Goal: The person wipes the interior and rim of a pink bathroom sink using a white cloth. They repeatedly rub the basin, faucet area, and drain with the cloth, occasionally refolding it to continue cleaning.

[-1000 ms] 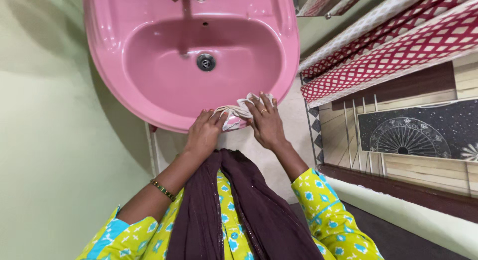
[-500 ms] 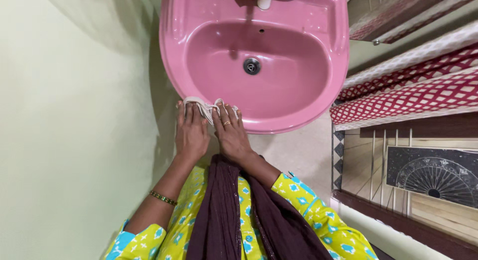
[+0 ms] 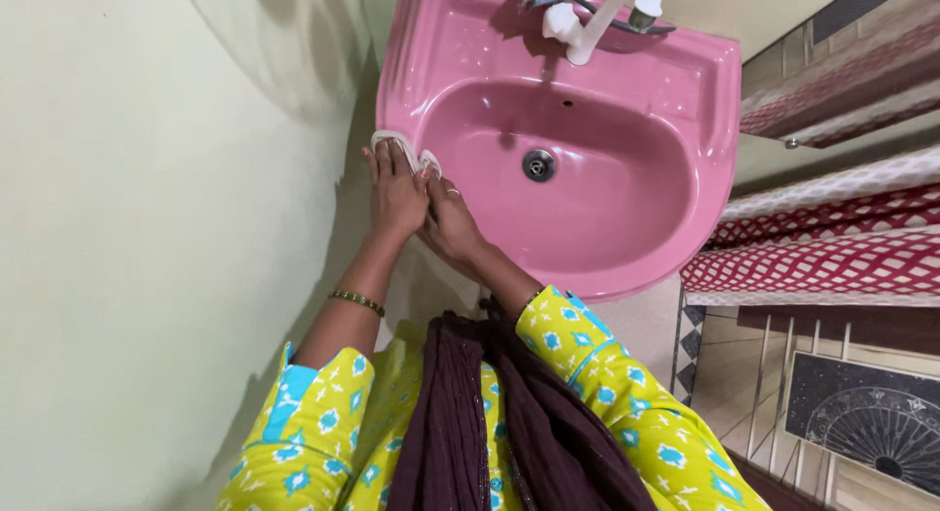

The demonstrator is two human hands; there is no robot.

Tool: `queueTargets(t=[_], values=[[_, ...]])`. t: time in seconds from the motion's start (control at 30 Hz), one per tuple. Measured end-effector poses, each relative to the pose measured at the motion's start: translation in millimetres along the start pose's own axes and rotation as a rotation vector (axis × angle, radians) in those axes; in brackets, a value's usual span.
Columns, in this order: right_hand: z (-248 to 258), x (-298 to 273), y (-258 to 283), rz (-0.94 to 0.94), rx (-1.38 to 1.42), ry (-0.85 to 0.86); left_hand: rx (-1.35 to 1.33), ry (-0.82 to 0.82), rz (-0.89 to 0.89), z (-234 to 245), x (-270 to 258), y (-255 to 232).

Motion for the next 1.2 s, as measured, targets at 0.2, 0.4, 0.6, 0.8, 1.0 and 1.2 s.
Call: queueTargets(t=[0.2,0.4,0.6,0.8,1.0,1.2], values=[[-7.9,38.8,-61.3,0.050,-0.022,-0.080,0.199,-0.064,-0.024,-0.7,49.3,-20.8],[-11.1,49.7,-71.9,0.161,-0.122,-0.161,0.307,-0.033,0.023,-11.5,77.3,-24.5],[-1.9,25.0,-63.3,-0.212,-0.009,-0.012,0.529,-0.051,-0.227,-8.2,50.3,-14.2],[14.1,-18.1,-65.5,-0.288,0.106,0.186,0.766,0.014,-0.249,-7.3,-3.2,-45.8],[67.6,-78.5,-84.1,-0.393,0.032,0.508,1.201,0.496,-0.111,-36.2,-63.2,-108.4],[144.1,-128.2,-99.4,-0.438,-0.345,0.770,1.048,0.763,0.003,-75.0,-92.8,-150.6]])
Point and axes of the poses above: each hand's wrist, its own x-axis towards the middle knuckle, its own z-axis out of the back of the hand, y = z × x, the point moved 4 cm from there along x, towards the middle knuckle, and after that the axes turned 14 degrees about z, right-handed, at the moved point
